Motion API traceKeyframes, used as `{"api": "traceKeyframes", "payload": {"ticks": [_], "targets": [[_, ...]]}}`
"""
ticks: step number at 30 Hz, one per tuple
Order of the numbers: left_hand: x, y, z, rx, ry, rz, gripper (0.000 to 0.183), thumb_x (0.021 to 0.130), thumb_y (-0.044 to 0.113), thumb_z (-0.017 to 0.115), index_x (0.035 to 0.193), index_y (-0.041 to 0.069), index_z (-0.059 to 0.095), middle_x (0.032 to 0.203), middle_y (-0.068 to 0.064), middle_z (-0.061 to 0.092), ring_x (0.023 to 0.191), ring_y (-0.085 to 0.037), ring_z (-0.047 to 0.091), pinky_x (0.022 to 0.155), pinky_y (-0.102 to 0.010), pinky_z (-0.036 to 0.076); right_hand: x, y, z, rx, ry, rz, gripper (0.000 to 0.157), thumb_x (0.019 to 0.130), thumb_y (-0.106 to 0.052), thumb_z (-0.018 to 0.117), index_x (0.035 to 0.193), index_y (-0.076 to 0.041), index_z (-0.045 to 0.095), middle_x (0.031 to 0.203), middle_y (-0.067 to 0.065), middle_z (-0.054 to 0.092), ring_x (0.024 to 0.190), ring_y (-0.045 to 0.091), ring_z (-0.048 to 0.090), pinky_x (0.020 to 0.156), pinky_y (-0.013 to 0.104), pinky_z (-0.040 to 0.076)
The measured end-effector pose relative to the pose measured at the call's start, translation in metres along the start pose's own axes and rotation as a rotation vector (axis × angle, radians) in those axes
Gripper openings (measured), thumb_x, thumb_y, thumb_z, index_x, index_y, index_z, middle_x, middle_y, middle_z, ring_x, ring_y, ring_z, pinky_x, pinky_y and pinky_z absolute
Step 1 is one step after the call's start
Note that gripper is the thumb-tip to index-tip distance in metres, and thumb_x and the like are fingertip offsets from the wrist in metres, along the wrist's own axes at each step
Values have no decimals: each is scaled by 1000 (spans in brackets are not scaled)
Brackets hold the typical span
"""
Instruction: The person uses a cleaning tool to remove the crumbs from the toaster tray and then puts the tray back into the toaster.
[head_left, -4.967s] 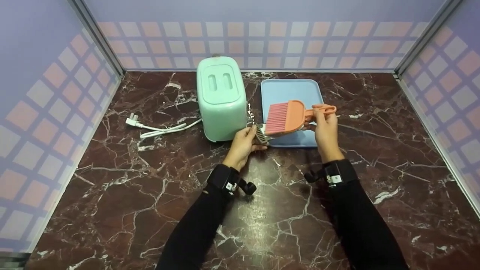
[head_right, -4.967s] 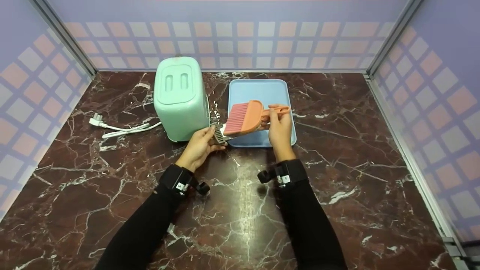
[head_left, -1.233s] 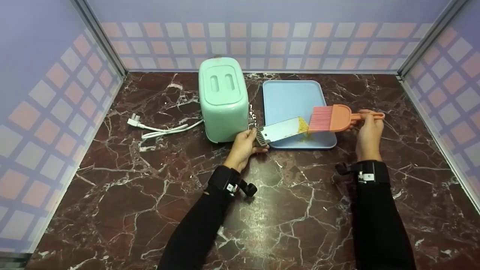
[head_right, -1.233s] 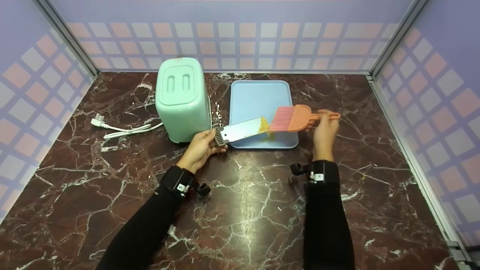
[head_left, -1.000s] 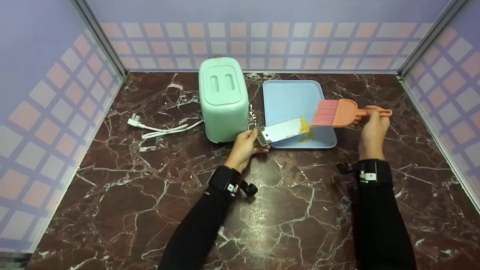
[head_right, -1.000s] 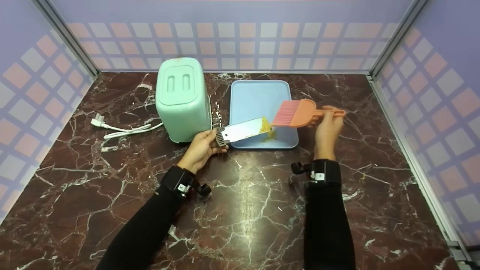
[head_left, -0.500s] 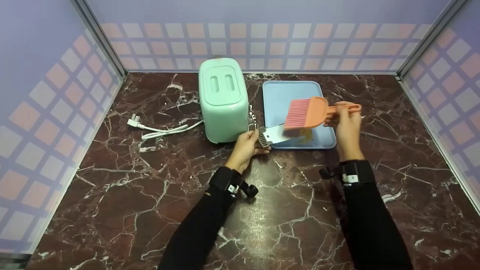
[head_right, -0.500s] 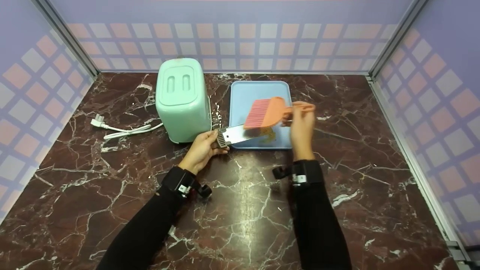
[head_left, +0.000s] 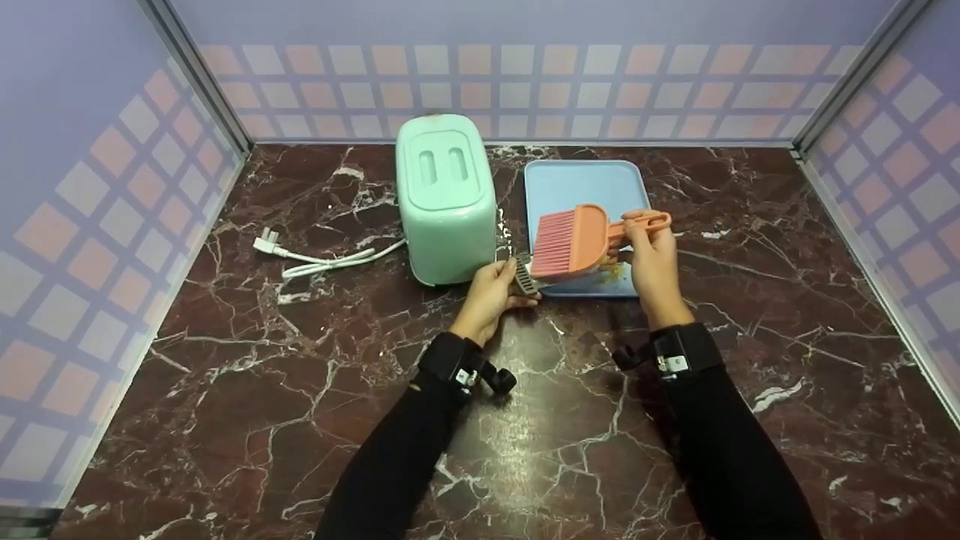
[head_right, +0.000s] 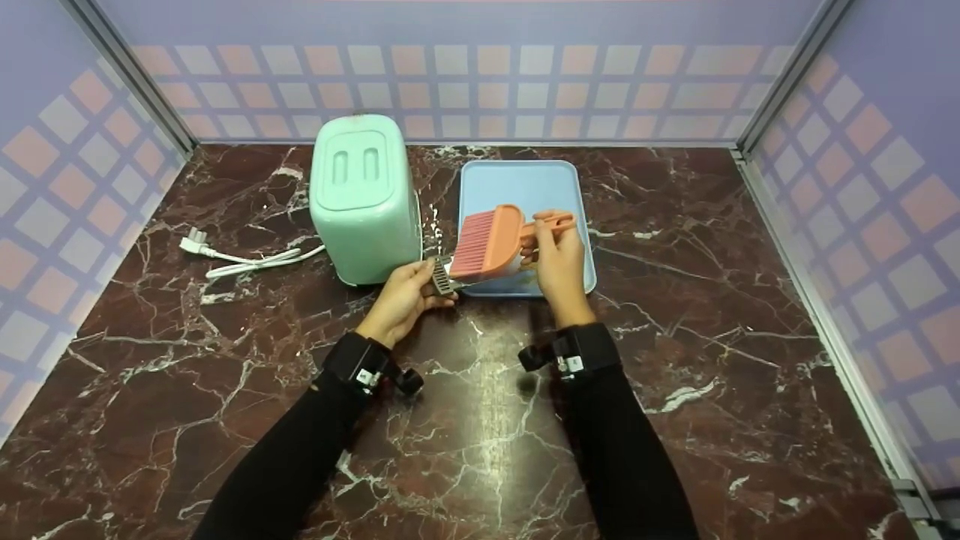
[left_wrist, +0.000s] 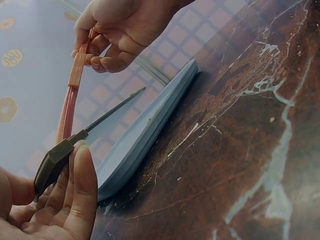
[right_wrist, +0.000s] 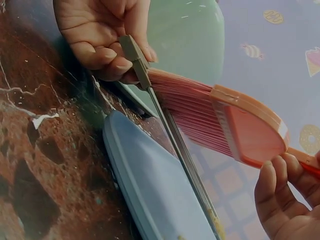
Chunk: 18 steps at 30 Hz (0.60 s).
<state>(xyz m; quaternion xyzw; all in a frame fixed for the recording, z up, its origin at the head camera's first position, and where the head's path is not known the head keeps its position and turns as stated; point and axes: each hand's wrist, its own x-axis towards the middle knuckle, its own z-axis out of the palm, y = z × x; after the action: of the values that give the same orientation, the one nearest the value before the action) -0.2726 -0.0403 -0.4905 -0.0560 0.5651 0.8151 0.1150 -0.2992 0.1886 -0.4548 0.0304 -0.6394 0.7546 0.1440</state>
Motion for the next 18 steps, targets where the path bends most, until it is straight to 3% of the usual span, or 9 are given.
{"api": "traceKeyframes", "payload": {"ticks": [6, 18], "targets": [[0, 1, 1, -4, 6, -3, 32, 118, 14, 39, 118, -12, 58, 88, -12, 66, 69, -20, 70, 65, -27, 66, 0, -4, -4, -27, -3, -7, 14, 109, 1, 43, 111, 0, 57, 83, 5, 67, 63, 11, 63, 55, 22, 57], [-1, 2, 2, 13, 4, -14, 37, 117, 15, 40, 131, -15, 57, 98, -16, 70, 70, -21, 70, 69, -29, 67, 12, -7, -21, -51, -11, -42, 18, 103, 6, 42, 107, 1, 58, 79, 6, 67, 58, 9, 62, 49, 20, 56]]}}
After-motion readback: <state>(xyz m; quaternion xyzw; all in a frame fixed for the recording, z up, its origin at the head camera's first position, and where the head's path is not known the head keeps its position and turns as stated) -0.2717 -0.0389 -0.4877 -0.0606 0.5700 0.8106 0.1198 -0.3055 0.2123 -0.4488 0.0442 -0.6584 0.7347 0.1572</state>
